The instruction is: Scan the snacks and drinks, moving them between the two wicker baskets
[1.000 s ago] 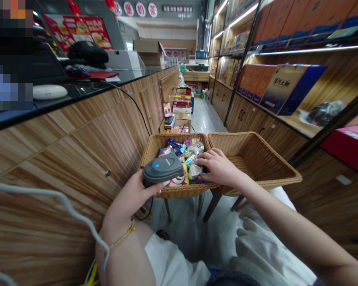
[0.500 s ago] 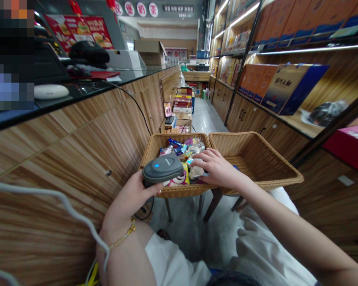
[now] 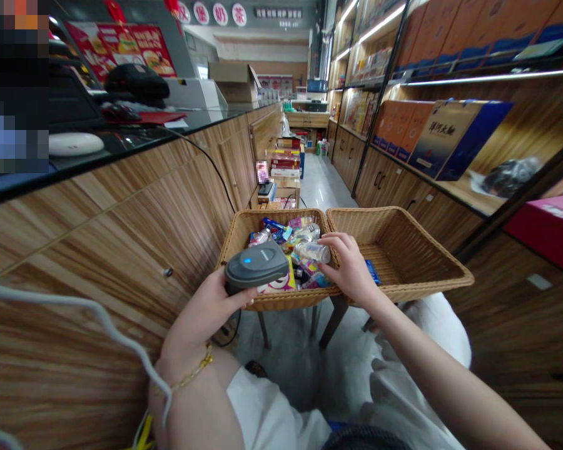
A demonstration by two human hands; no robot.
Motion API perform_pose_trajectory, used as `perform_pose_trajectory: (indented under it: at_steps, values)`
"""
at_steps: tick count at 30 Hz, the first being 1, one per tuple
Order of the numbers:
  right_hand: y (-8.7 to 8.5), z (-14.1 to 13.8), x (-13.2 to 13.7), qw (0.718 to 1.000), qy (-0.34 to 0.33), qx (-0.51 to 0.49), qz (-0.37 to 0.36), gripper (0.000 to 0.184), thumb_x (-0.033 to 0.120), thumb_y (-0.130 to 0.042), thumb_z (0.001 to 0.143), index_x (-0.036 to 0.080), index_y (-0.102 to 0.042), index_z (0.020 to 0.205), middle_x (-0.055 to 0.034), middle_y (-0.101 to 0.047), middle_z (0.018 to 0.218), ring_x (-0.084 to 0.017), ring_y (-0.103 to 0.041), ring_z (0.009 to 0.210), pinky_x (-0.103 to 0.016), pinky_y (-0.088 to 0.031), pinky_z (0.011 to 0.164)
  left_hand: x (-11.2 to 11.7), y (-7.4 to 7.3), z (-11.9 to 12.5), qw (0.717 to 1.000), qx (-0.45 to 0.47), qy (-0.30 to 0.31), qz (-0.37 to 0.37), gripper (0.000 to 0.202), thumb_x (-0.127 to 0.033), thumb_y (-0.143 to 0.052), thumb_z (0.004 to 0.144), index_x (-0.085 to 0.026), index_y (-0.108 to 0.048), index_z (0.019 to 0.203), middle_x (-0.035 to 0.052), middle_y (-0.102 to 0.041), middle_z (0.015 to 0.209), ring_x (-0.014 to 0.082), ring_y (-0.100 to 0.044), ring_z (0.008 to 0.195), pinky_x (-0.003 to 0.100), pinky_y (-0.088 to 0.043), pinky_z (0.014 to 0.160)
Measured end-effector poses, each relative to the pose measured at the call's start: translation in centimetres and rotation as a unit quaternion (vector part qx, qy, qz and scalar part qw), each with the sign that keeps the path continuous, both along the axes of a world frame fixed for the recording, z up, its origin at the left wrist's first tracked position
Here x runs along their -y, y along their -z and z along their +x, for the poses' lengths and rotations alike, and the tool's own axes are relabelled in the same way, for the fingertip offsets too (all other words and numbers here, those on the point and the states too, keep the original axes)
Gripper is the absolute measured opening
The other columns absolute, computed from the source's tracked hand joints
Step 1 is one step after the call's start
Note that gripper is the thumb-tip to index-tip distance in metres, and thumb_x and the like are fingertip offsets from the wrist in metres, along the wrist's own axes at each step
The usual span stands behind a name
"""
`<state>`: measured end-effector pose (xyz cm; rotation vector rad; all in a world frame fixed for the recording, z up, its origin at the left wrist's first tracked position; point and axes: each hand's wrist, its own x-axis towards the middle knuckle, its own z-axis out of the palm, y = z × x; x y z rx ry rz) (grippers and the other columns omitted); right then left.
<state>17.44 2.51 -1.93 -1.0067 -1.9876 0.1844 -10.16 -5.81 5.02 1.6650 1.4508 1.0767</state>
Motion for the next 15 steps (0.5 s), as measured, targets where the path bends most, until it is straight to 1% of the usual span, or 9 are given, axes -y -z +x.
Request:
perform_pose_trajectory:
  at_steps: [3,8,15]
  values:
    - [0.0,-0.07,-0.11,0.999,0.017,-0.035,-0.002,0.035,0.017,-0.068,0.085,0.025,-0.065,0.119,-0.0116,-0.065,0.125,-0.031,-0.059,0.124,-0.049,-0.048,0.109,-0.06,-0.03,0.21,1.0,0.004,0.002,-0.009,0.036,-0.054,-0.084,0.069,-0.024,-0.064,0.074,-0.0006,-0.066,0.056,0.0278,-0.072,0.073,0.039,-0.064,0.074]
    - [0.18,0.13,-0.01,0.998,0.031,-0.049,-0.011,0.036,0.017,-0.067,0.084,0.027,-0.065,0.119,-0.0106,-0.066,0.123,-0.032,-0.059,0.123,-0.051,-0.048,0.109,-0.21,0.21,0.4,1.0,0.002,0.005,-0.021,0.037,-0.052,-0.084,0.068,-0.022,-0.065,0.078,-0.0001,-0.069,0.062,0.0232,-0.067,0.063,0.034,-0.062,0.062]
    - [0.27,0.32,0.24,0.998,0.029,-0.06,-0.017,0.036,0.016,-0.065,0.084,0.027,-0.066,0.119,-0.0104,-0.065,0.123,-0.032,-0.059,0.123,-0.051,-0.047,0.11,-0.45,0.4,0.47,0.999,0.01,0.012,-0.035,0.04,-0.05,-0.084,0.067,-0.019,-0.069,0.087,0.004,-0.075,0.073,0.0234,-0.067,0.065,0.035,-0.062,0.063]
